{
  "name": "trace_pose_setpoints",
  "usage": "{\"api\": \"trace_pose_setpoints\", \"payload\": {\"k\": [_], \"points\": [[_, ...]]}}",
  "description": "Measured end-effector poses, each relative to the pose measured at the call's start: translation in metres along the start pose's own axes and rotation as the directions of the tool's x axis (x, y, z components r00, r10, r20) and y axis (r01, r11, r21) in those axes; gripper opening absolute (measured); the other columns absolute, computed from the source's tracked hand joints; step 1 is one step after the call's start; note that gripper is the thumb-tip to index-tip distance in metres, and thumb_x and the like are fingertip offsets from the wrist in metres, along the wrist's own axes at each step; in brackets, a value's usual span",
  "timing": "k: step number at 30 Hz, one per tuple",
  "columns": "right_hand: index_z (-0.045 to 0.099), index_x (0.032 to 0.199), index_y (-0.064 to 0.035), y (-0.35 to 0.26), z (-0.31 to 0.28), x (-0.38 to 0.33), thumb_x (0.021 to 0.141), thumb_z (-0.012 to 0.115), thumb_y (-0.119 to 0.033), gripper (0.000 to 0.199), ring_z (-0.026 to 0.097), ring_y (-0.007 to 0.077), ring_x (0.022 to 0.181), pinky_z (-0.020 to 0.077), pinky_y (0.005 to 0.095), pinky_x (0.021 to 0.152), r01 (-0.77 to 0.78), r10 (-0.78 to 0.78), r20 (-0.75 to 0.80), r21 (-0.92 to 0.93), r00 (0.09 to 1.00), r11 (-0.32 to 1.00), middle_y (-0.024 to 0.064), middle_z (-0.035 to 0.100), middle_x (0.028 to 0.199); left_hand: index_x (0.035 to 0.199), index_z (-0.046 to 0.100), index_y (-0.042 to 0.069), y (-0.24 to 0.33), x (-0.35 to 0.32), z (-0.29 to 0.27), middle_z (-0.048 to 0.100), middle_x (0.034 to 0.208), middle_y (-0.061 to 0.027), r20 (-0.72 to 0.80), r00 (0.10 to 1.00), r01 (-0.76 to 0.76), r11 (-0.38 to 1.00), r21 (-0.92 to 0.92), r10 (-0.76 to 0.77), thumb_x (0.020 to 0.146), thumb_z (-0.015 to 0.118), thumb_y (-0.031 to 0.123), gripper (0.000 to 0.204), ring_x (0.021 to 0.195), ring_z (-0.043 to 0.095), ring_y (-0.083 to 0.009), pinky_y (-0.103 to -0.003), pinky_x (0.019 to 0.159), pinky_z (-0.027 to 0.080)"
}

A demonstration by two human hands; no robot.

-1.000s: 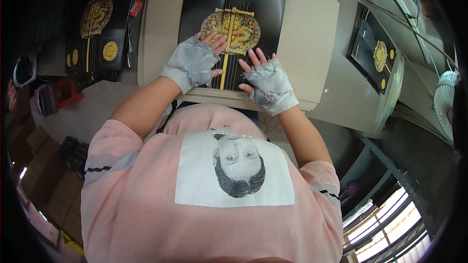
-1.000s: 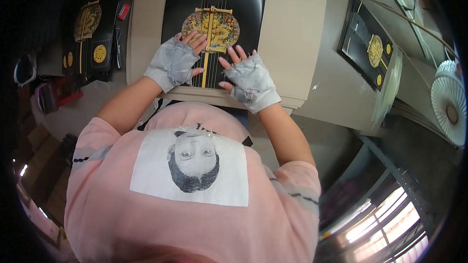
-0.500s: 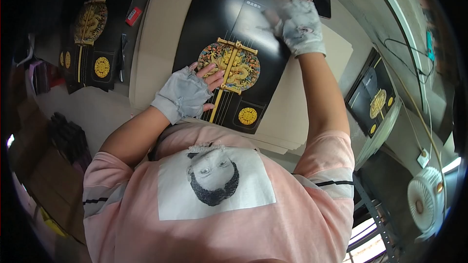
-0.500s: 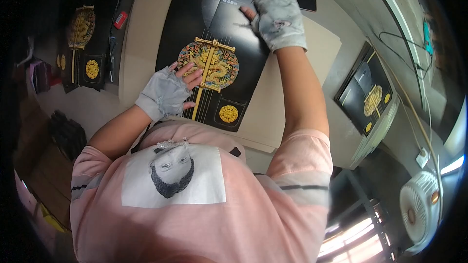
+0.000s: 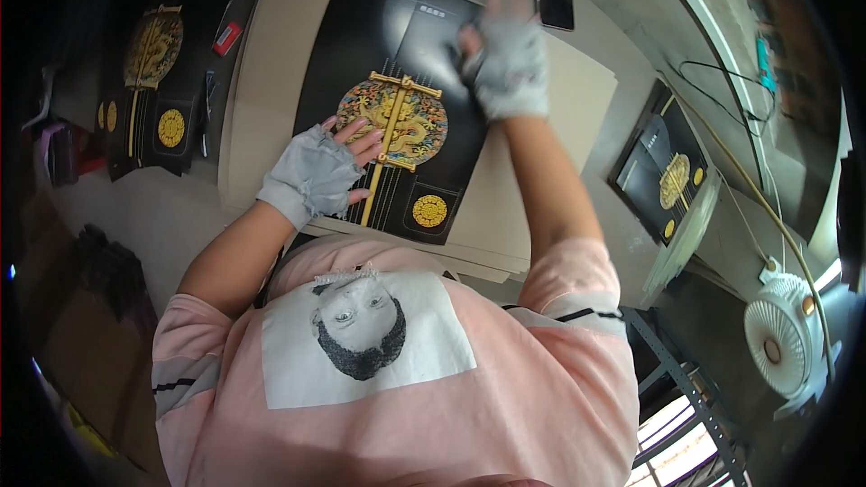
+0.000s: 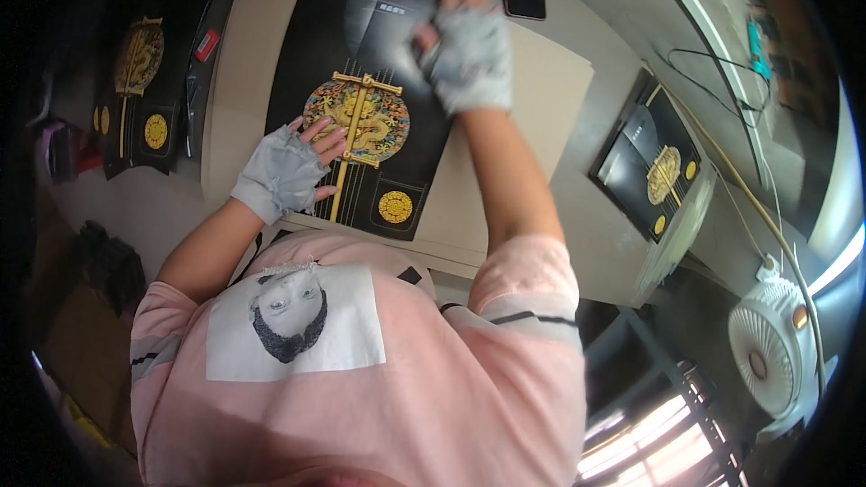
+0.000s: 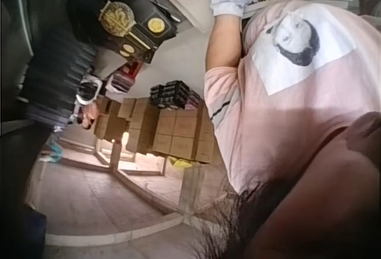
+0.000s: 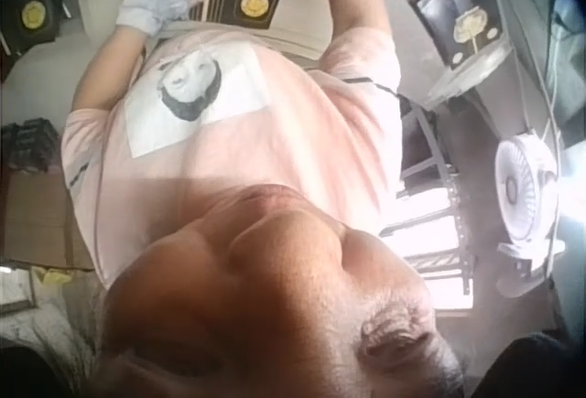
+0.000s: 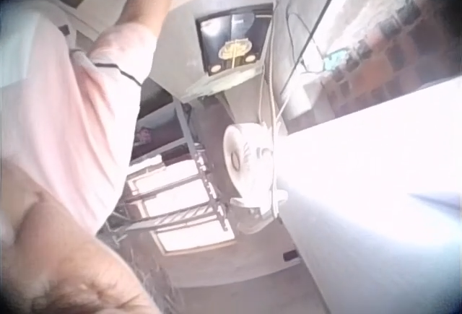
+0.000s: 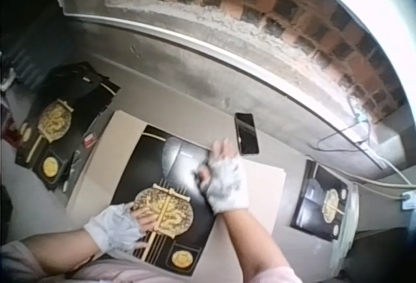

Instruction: Folding and assembling cardboard packaging sheets into finished boxes.

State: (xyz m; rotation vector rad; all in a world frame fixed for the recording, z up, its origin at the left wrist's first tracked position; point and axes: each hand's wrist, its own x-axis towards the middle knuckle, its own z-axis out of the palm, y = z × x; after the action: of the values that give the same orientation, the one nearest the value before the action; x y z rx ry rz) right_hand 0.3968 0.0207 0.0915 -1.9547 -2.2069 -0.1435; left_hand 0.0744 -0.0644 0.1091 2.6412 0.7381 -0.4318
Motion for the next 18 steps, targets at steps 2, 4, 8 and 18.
{"api": "trace_pose_setpoints", "payload": {"k": [2, 4, 8, 18], "points": [[0.051, 0.147, 0.0013, -0.044, -0.043, -0.055, 0.094, 0.062, -0.043, 0.070, 0.041, 0.0426, 0.147, 0.0296, 0.0538, 0.122, 0.040, -0.078, 0.190, 0.194, 0.979, 0.980, 0.0299, 0.049, 0.151, 0.152, 0.050, 0.014, 0.001, -0.006, 0.000, 0.045, 0.162, -0.0029, -0.009, 1.000, 0.005, 1.000, -0.016, -0.005, 0.090, 0.063, 0.058, 0.077, 0.152, 0.034, -0.0255, -0.051, 0.127, 0.022], [0.048, 0.152, -0.0068, -0.070, -0.060, -0.115, 0.094, 0.060, -0.055, 0.076, 0.038, 0.0413, 0.149, 0.0277, 0.0592, 0.121, 0.135, -0.227, 0.413, 0.238, 0.882, 0.962, 0.0242, 0.042, 0.159, 0.152, 0.051, 0.014, -0.001, -0.004, -0.003, 0.045, 0.161, -0.0045, -0.011, 1.000, 0.007, 0.999, -0.047, -0.007, 0.089, 0.063, 0.059, 0.078, 0.153, 0.034, -0.0257, -0.051, 0.127, 0.021], [0.049, 0.153, -0.0124, -0.078, -0.066, -0.165, 0.093, 0.056, -0.062, 0.078, 0.034, 0.0397, 0.152, 0.0266, 0.0611, 0.121, 0.116, -0.299, 0.534, 0.348, 0.791, 0.930, 0.0204, 0.041, 0.161, 0.151, 0.052, 0.014, 0.000, -0.002, -0.004, 0.047, 0.160, -0.0048, -0.022, 1.000, 0.002, 0.999, -0.049, -0.004, 0.089, 0.065, 0.056, 0.075, 0.152, 0.034, -0.0259, -0.051, 0.126, 0.023], [0.053, 0.147, -0.0053, 0.013, -0.021, 0.041, 0.095, 0.055, -0.062, 0.077, 0.046, 0.0365, 0.143, 0.0350, 0.0490, 0.118, 0.239, -0.235, 0.214, 0.007, 0.948, 0.971, 0.0222, 0.049, 0.154, 0.149, 0.053, 0.015, 0.003, -0.005, -0.002, 0.047, 0.159, -0.0034, -0.034, 0.999, 0.013, 1.000, -0.012, -0.014, 0.092, 0.064, 0.055, 0.071, 0.152, 0.034, -0.0246, -0.049, 0.126, 0.023]]}}
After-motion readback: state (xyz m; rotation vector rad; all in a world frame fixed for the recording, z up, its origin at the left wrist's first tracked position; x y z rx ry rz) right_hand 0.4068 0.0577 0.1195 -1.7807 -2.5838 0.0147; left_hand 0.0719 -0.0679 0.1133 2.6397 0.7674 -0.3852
